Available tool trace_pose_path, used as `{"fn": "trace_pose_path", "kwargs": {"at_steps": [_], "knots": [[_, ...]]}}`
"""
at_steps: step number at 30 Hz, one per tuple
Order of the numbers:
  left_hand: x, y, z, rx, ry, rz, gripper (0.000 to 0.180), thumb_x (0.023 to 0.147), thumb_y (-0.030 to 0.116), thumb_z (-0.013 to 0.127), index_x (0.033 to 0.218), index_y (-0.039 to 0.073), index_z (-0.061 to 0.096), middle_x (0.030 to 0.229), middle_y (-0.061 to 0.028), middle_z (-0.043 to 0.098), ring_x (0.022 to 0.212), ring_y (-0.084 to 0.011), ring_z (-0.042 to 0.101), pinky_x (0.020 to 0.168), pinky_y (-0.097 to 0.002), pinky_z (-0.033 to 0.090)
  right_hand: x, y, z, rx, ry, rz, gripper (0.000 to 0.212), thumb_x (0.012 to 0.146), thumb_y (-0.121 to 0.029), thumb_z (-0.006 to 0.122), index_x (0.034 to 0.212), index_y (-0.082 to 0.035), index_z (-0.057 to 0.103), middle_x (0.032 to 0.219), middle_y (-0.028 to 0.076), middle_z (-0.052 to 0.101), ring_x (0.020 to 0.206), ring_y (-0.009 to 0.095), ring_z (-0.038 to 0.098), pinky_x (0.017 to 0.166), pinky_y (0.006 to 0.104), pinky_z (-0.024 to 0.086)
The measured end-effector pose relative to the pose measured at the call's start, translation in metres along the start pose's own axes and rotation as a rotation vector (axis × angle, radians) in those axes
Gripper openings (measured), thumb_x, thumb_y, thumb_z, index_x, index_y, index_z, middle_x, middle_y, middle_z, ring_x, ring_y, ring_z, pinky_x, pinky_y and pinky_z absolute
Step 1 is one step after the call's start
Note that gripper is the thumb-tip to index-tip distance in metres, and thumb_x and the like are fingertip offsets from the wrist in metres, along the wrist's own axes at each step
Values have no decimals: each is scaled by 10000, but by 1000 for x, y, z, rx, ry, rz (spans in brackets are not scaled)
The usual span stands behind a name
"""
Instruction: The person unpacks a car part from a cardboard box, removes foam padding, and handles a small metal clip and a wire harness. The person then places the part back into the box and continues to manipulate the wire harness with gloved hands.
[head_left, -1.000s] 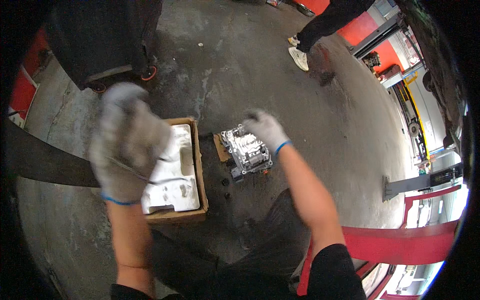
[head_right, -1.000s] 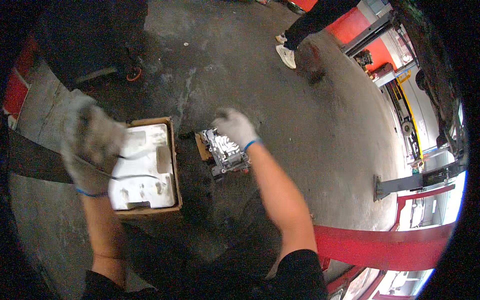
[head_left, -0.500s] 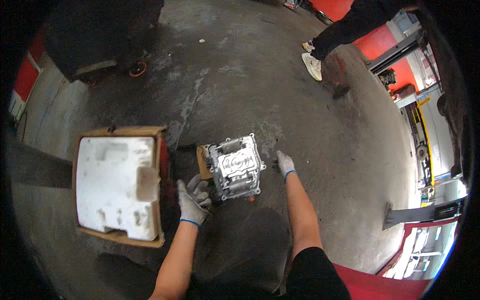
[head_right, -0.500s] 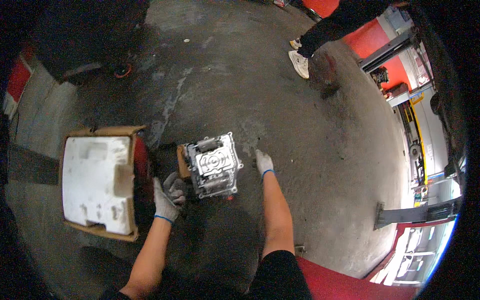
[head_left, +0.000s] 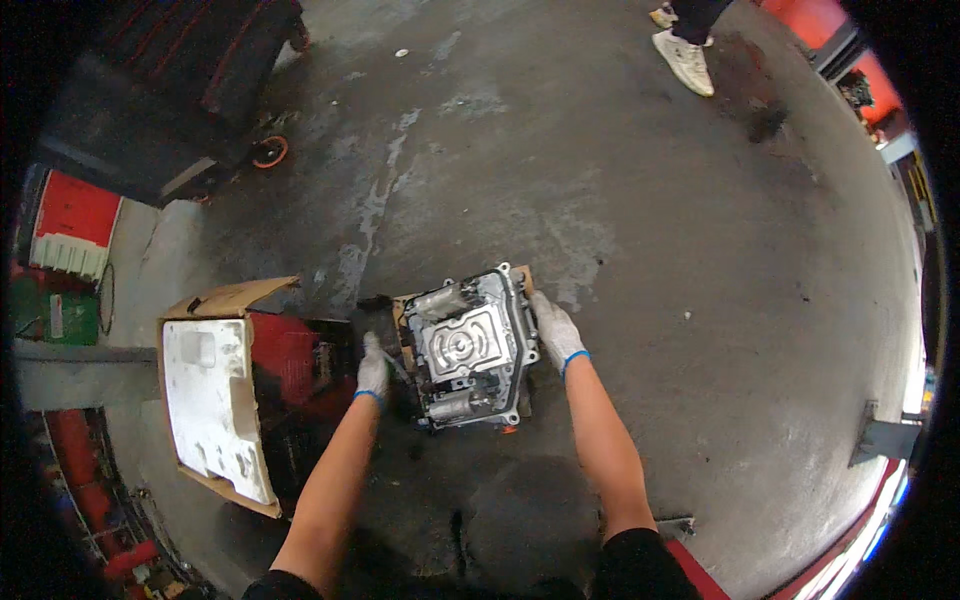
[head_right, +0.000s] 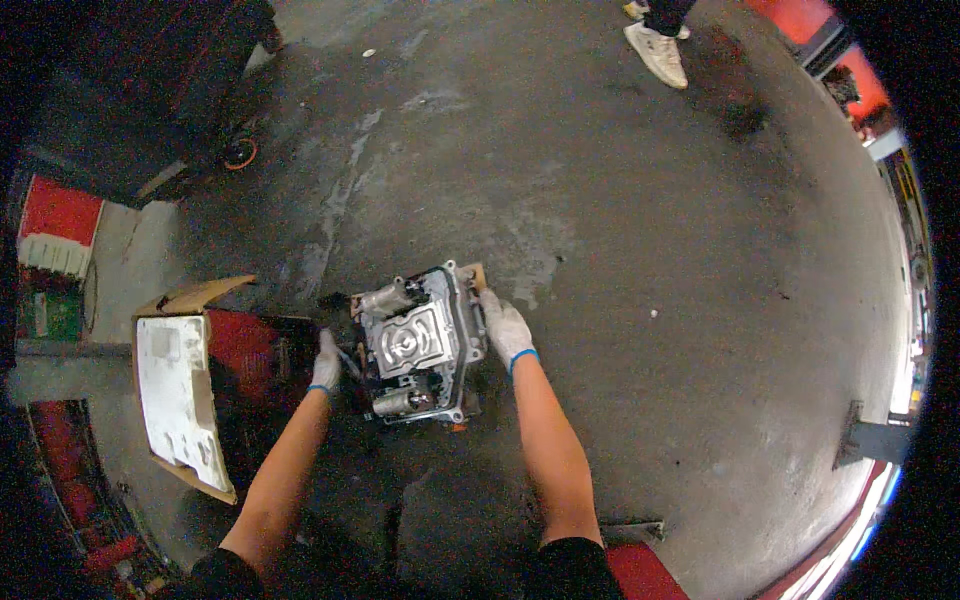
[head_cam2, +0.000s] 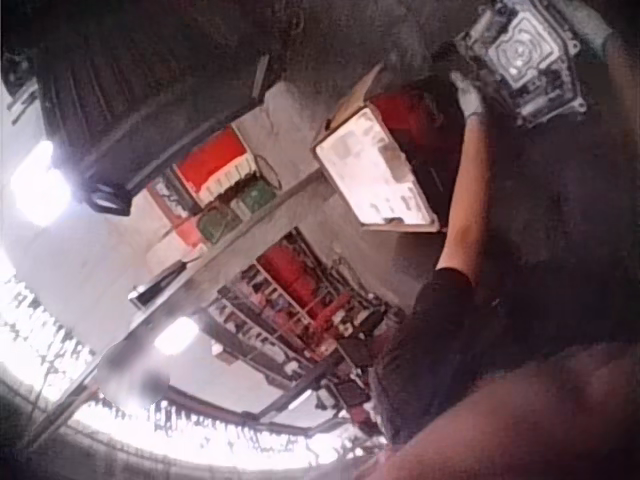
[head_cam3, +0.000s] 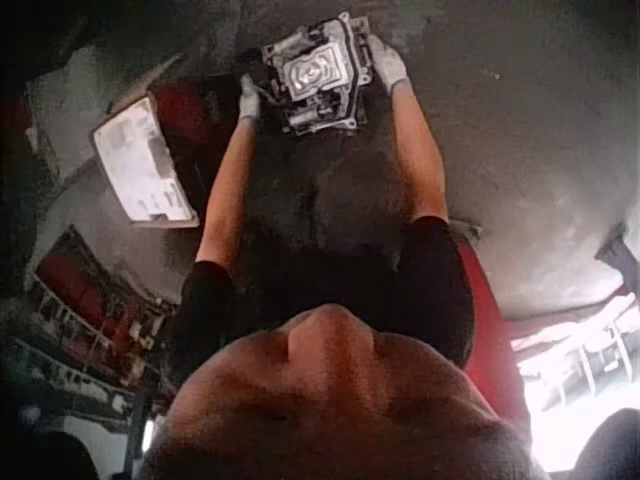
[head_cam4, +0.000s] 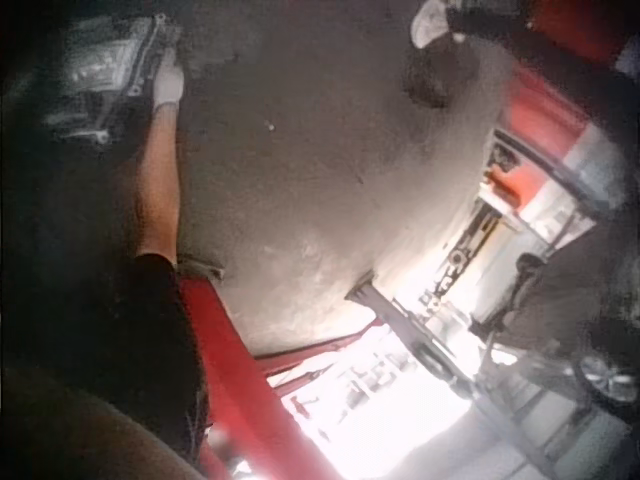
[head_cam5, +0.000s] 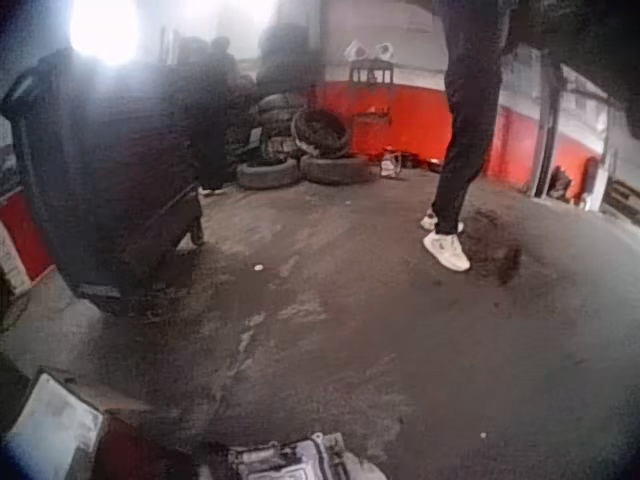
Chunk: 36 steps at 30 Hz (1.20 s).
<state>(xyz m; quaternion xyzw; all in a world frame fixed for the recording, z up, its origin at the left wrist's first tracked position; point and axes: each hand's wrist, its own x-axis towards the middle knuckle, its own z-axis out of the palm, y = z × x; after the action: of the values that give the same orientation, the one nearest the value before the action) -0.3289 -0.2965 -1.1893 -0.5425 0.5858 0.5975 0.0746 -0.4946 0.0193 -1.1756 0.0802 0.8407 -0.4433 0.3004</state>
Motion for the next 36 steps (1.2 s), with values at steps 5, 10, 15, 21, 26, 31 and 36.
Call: {"fn": "trace_pose_path", "kwargs": {"at_steps": [5, 10, 15, 21, 26, 31, 36], "knots": [[72, -47, -9, 135, -241, 28, 886, 1020, 674, 287, 1428, -86, 488, 1457, -251, 520, 1363, -306, 486, 1123, -363, 350, -9, 2, 17, 431, -255, -96, 776, 972, -516, 543, 1478, 55, 404, 1460, 282, 495, 1329, 378, 506, 1116, 388, 382], [77, -68, 20, 23, -325, 241, 774, 1050, 596, 310, 1496, -27, 420, 1540, -172, 447, 1426, -247, 403, 1173, -313, 295, -13, 44, 35, 895, -199, 31, 885, 924, -488, 663, 1521, 82, 341, 1525, 194, 447, 1375, 272, 455, 1135, 354, 350], [44, -70, 9, 65, -411, 425, 641, 1027, 558, 487, 1354, 18, 598, 1278, -77, 645, 1135, -172, 592, 1018, -322, 459, -18, 57, 56, 1248, -220, 132, 454, 1002, -331, 585, 1361, -53, 590, 1271, 66, 660, 1112, 189, 638, 960, 328, 503], [-1, -36, 0, -180, -548, 3, 708, 896, 612, 667, 1374, 103, 551, 1281, -75, 611, 1163, -198, 533, 994, -382, 426, -12, 58, 74, 1314, -213, 57, 470, 1046, -411, 440, 1280, -43, 613, 1182, 110, 697, 1037, 244, 666, 932, 400, 542], [-45, -3, 17, -208, -575, 100, 703, 921, 553, 669, 1398, 57, 526, 1311, -93, 606, 1161, -197, 579, 1004, -386, 476, -1, 78, 60, 1299, -146, 10, 389, 1008, -358, 557, 1195, -26, 639, 1041, 93, 718, 867, 209, 702, 788, 350, 576], [-27, -22, 9, -147, -577, 254, 702, 966, 487, 651, 1466, 38, 449, 1383, -94, 567, 1222, -190, 546, 1051, -346, 449, -19, 78, 63, 1516, -339, 88, 404, 1040, -342, 487, 1273, -32, 601, 1115, 94, 714, 933, 205, 707, 826, 366, 587], [-76, -13, -1, -213, -649, 214, 735, 935, 323, 721, 1519, 71, 352, 1398, -100, 540, 1236, -200, 536, 1053, -365, 454, -48, 64, 35, 1233, -155, 85, 493, 1028, -381, 456, 1319, -2, 578, 1253, 161, 659, 1072, 276, 669, 940, 429, 569]]}}
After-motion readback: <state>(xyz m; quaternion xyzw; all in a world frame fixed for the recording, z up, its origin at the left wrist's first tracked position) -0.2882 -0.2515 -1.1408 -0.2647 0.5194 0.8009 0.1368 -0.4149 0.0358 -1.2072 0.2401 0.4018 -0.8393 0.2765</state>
